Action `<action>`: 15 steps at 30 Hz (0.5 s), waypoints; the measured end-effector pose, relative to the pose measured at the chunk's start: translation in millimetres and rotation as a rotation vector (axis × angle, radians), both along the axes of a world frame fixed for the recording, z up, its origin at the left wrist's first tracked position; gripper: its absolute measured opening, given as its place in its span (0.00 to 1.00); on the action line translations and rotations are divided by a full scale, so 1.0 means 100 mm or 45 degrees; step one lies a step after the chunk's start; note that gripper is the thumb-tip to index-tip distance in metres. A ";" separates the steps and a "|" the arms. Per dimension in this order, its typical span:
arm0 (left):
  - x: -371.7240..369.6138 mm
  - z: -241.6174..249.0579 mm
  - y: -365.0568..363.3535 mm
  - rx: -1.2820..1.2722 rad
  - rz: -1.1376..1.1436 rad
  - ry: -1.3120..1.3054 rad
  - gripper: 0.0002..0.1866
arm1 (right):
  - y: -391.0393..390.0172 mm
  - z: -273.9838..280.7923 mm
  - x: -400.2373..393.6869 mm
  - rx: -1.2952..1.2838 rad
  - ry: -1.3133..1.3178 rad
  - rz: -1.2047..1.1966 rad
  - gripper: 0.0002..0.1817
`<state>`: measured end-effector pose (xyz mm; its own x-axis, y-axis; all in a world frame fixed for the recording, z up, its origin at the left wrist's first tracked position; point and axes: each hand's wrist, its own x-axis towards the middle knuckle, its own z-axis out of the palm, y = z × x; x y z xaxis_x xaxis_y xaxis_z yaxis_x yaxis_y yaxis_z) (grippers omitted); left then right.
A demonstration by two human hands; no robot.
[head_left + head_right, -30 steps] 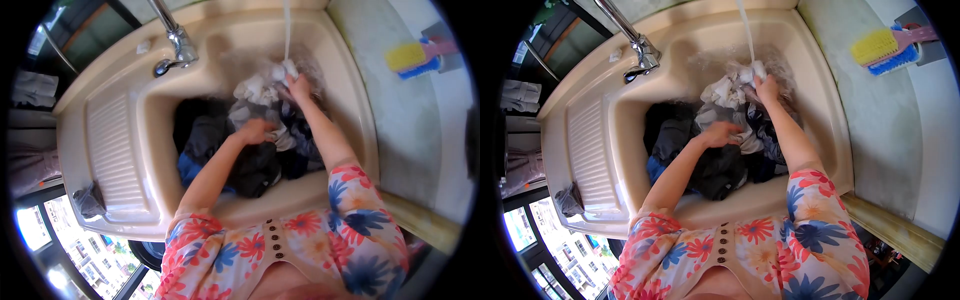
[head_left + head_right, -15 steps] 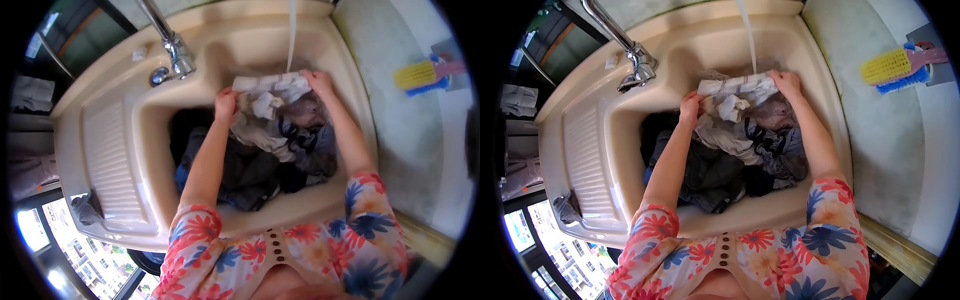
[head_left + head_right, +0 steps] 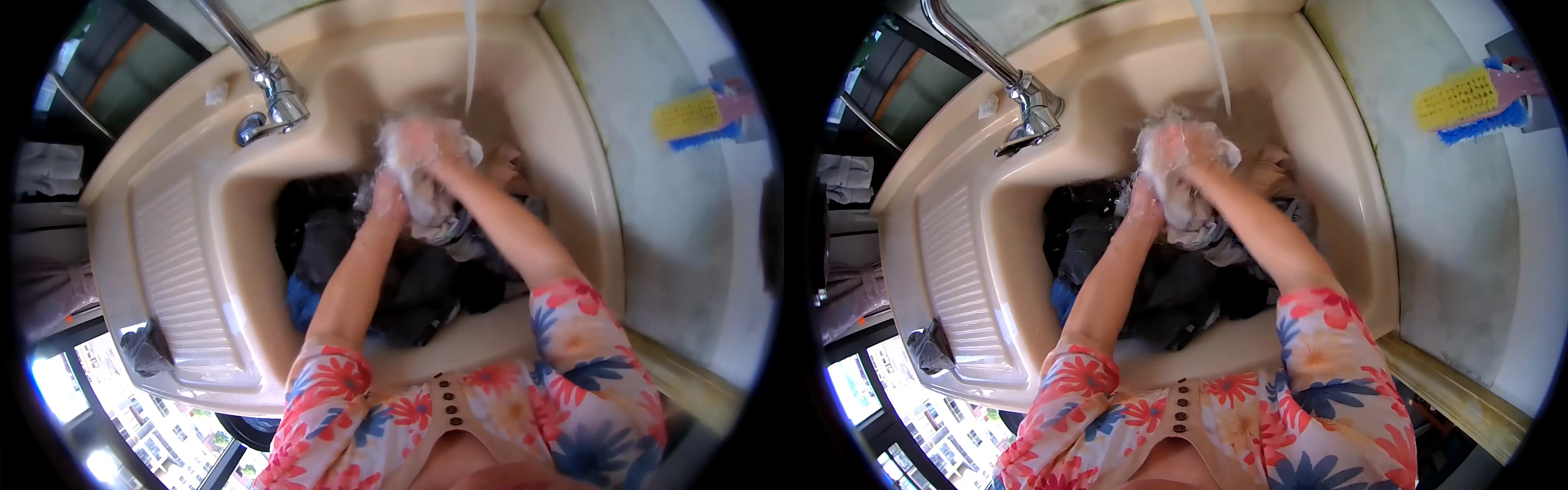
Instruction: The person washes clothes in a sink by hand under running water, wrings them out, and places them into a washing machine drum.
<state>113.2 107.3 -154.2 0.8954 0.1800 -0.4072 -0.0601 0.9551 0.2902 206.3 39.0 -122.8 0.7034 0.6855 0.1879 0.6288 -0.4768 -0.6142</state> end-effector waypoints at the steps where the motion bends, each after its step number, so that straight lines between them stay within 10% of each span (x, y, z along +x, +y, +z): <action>1: 0.01 0.09 0.04 0.114 -0.142 0.095 0.20 | -0.08 -0.10 0.31 -0.111 0.061 -0.116 0.17; 6: -0.06 0.89 0.40 0.092 -0.326 0.175 0.37 | -1.00 -0.21 0.65 -0.189 0.095 -0.513 0.26; 11: -0.07 0.15 0.22 2.275 -0.182 0.589 0.49 | -1.48 -0.08 0.07 -1.019 0.202 -0.153 0.15; 15: -0.04 0.40 0.23 2.201 -0.818 0.768 0.48 | -1.44 0.41 -0.01 -1.450 0.469 0.427 0.15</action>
<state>109.1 129.8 -114.0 0.8128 0.4152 -0.4086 0.5795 -0.5048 0.6398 205.2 -105.0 -81.4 0.3471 0.4851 -0.8026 0.7005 -0.7031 -0.1221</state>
